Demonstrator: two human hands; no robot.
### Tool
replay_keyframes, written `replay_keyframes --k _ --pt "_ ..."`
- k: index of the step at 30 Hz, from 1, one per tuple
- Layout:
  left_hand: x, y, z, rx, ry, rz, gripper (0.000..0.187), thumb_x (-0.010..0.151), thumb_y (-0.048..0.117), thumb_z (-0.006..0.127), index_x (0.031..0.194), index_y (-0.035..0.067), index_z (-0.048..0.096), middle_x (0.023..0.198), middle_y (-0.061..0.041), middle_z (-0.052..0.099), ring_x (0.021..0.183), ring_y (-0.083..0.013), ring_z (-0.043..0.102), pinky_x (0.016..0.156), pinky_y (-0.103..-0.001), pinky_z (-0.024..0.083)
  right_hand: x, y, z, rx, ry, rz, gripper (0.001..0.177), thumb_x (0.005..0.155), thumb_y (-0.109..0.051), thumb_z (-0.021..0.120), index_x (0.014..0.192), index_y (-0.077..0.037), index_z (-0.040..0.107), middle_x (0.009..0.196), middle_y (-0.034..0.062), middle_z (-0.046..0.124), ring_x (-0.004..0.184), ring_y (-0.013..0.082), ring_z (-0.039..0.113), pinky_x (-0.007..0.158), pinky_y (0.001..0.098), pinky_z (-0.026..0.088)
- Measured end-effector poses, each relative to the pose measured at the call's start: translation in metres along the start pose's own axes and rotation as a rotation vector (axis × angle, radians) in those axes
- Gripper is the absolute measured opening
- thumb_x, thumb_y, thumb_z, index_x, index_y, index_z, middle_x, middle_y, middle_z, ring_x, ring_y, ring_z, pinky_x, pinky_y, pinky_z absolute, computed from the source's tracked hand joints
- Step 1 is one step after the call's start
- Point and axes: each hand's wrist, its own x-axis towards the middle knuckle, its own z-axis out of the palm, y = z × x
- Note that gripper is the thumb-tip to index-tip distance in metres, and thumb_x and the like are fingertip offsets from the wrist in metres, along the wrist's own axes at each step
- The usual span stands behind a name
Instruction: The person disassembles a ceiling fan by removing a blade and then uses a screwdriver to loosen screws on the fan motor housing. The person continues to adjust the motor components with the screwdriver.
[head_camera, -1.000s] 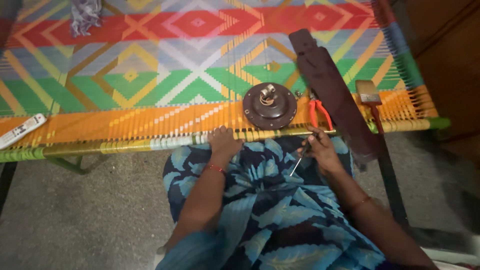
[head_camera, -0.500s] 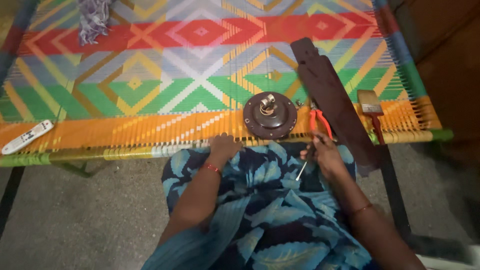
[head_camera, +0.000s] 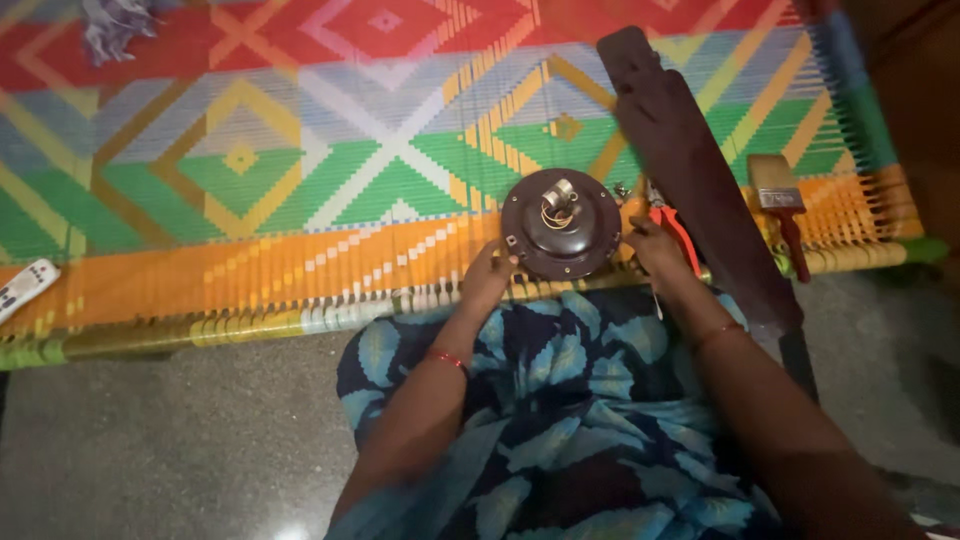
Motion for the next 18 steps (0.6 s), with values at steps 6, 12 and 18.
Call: replay_keyframes --k 6,12,18 --pt "0.022 -0.035 0.013 -0.523 -0.185 -0.155 0.068 0.096 0.034 0.066 0.151 0.002 0.041 0.124 -0.012 0.067 0.103 -0.0187 0.065 0.092 -0.035 0.053 0.011 -0.012 0.013 -0.133 -0.038 -0.052 0.05 0.098 -0.028 0.068 0.142 -0.006 0.059 0.084 0.0111 0.064 0.057 0.0141 0.055 0.05 0.0301 0.044" --pt "0.022 -0.025 0.015 -0.712 -0.135 -0.293 0.065 0.096 0.04 0.063 0.15 0.008 0.043 0.118 -0.007 0.06 0.08 -0.0127 0.06 0.07 -0.029 0.052 -0.006 -0.033 0.017 -0.278 0.026 0.031 0.06 0.091 -0.029 0.074 0.145 -0.012 0.054 0.101 0.0061 0.069 0.07 0.0124 0.06 0.057 0.0283 0.049" --pt "0.019 -0.014 -0.005 -0.667 0.021 -0.231 0.066 0.099 0.047 0.064 0.144 0.002 0.05 0.114 -0.012 0.057 0.073 -0.0155 0.058 0.063 -0.03 0.05 0.01 -0.013 0.027 -0.139 -0.167 -0.079 0.054 0.087 -0.025 0.077 0.134 -0.008 0.056 0.114 0.0082 0.069 0.079 0.0185 0.061 0.06 0.0347 0.051"
